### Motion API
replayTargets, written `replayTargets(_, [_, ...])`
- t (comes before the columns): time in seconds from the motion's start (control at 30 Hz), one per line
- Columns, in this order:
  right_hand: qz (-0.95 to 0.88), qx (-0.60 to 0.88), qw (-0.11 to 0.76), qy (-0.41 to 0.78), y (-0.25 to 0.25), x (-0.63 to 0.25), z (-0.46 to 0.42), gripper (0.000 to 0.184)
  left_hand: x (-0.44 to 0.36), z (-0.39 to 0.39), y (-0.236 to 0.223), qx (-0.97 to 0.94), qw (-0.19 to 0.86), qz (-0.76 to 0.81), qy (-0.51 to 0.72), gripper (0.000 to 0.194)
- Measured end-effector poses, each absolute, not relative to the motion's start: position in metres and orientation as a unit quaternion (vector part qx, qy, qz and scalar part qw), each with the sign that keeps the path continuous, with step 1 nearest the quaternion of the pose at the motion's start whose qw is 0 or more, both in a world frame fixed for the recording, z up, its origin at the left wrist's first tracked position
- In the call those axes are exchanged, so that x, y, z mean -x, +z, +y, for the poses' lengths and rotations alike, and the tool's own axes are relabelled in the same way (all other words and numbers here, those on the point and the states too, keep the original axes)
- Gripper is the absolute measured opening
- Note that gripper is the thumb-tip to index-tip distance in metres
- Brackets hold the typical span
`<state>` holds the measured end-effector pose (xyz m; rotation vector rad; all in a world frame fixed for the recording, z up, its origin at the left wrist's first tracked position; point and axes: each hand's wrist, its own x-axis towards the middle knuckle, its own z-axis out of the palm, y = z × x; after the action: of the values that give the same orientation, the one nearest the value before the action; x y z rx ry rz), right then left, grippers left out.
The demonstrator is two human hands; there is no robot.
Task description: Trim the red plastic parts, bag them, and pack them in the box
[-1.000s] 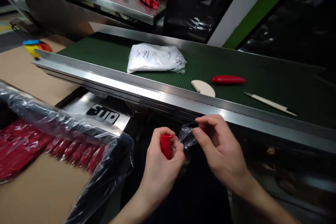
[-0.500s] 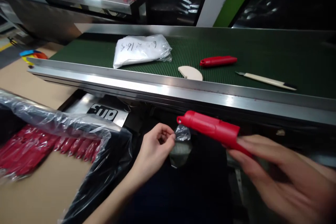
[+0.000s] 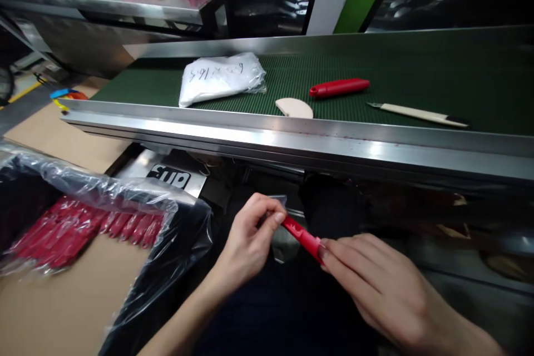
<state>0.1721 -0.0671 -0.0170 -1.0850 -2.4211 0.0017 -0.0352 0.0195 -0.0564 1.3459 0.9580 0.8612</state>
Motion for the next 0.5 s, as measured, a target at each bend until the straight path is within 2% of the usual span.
replayTargets(0.17, [-0.729,0.55,0.405,-0.03,-0.037,-0.145,-0.073,0.02,0.024,-0.008,-0.066,-0.594,0.53,0.434,0.421,0.008])
replayTargets(0.27, [-0.62,0.632,0.464,0.011,-0.05,-0.132,-0.077,0.022,0.018,-0.023,-0.071,-0.593,0.525,0.444,0.419,0.009])
replayTargets(0.37, [-0.664,0.589,0.455,0.069,-0.056,-0.136,-0.076,0.026,0.021,-0.026,-0.066,-0.62,0.519,0.425,0.406,0.011])
replayTargets(0.5, [-0.811,0.473,0.32,0.125,-0.053,-0.161,-0.069,0.038,0.033,-0.021,-0.05,-0.662,0.493,0.41,0.388,0.014])
